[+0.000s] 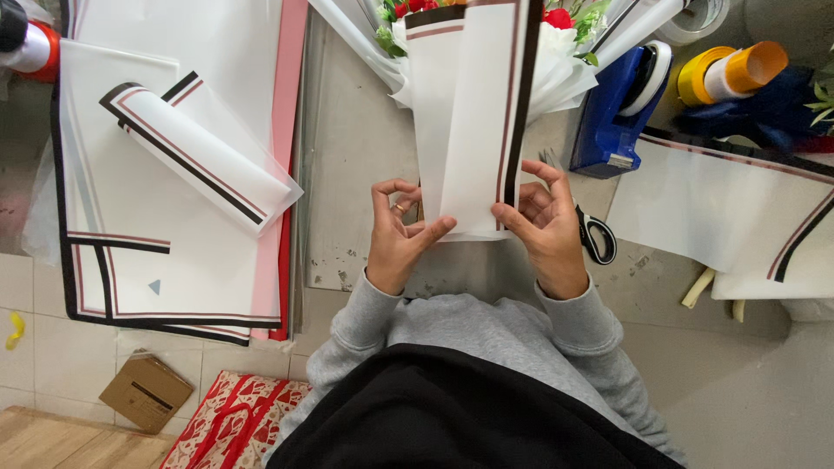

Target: The person prepares wrapping paper by folding and cutting sheets, then arranges the folded paper around a flower bouquet featuring a small teddy bear.

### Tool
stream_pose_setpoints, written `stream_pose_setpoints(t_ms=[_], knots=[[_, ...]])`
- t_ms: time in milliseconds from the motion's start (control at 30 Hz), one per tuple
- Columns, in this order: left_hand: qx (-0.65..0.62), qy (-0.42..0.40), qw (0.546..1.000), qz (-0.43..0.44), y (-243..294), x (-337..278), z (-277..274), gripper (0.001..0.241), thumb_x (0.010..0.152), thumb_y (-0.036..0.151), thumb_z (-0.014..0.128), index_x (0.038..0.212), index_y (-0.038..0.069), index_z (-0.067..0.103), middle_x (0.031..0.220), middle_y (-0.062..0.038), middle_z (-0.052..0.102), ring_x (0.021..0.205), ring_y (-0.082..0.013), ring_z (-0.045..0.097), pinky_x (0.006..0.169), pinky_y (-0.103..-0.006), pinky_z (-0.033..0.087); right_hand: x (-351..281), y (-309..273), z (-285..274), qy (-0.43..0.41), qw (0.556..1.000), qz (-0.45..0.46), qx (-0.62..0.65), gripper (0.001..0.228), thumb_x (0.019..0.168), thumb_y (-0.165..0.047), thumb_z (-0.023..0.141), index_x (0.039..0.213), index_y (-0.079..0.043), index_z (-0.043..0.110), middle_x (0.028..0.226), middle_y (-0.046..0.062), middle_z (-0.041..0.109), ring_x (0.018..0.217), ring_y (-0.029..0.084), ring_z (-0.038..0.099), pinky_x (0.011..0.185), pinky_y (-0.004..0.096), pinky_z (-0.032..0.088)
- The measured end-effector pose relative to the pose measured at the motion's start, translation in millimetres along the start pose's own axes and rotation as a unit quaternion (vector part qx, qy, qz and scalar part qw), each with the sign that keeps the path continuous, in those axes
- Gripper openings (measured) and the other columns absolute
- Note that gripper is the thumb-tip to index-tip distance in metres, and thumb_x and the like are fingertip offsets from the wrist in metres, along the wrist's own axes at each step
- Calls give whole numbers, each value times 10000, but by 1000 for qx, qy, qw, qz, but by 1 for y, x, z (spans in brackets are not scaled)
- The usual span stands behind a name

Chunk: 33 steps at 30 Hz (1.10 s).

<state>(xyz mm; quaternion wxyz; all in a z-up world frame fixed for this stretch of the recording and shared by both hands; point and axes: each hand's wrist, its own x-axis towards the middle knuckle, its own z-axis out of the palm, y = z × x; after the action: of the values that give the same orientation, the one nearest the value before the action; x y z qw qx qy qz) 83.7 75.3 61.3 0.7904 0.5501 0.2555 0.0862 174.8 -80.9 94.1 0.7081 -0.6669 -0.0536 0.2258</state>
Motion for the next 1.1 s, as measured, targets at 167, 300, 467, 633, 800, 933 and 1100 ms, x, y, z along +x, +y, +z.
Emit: stream_pose_setpoints(t_ms=[167,300,467,633,800,933,1100], knots=[[173,44,981,76,18,-7,4,425,670,235,846,949,133,543,938,-113,665,769,-287,683,655,-316,583,2,3,0,-4,1000,-2,3,618,774,-52,738,1288,-1,398,845,94,595,693,115,595,627,220,493],[154,46,984,77,2,-5,2,352,694,226,834,903,94,583,890,-121,671,765,-262,693,656,-311,570,1,4,-1,-3,1000,-1,5,639,763,-64,742,1291,5,389,855,88,580,710,121,590,642,217,485],[115,35,992,25,-13,-2,-1,202,761,205,783,820,68,647,835,-81,686,687,-146,696,579,-267,584,1,0,-1,-5,1000,-4,11,623,773,-63,739,1284,2,389,845,93,589,695,116,593,630,220,489],[118,28,992,33,-3,-5,6,325,736,257,796,920,40,639,919,-170,669,825,-285,675,667,-395,579,0,2,-1,-7,1000,1,9,631,767,-69,744,1285,9,391,852,97,584,716,128,593,639,229,488],[-51,20,998,-3,-16,2,-2,828,710,133,816,1313,106,249,997,-98,628,820,-138,665,774,-260,549,-2,-3,-2,-10,1000,17,23,644,760,-54,744,1290,14,385,850,100,588,732,136,605,651,239,496],[-25,-1,999,-31,-5,0,1,657,685,121,821,1223,80,445,857,-68,676,774,-113,662,692,-221,577,-3,-9,0,-15,999,32,34,644,756,-37,737,1290,12,380,844,89,582,733,129,604,648,230,499],[93,11,995,21,-12,1,-1,454,718,214,810,1070,42,581,906,-195,683,802,-313,697,697,-392,601,-1,6,-4,-36,999,31,23,645,762,-42,731,1305,-35,383,857,58,566,749,111,587,677,224,492]])
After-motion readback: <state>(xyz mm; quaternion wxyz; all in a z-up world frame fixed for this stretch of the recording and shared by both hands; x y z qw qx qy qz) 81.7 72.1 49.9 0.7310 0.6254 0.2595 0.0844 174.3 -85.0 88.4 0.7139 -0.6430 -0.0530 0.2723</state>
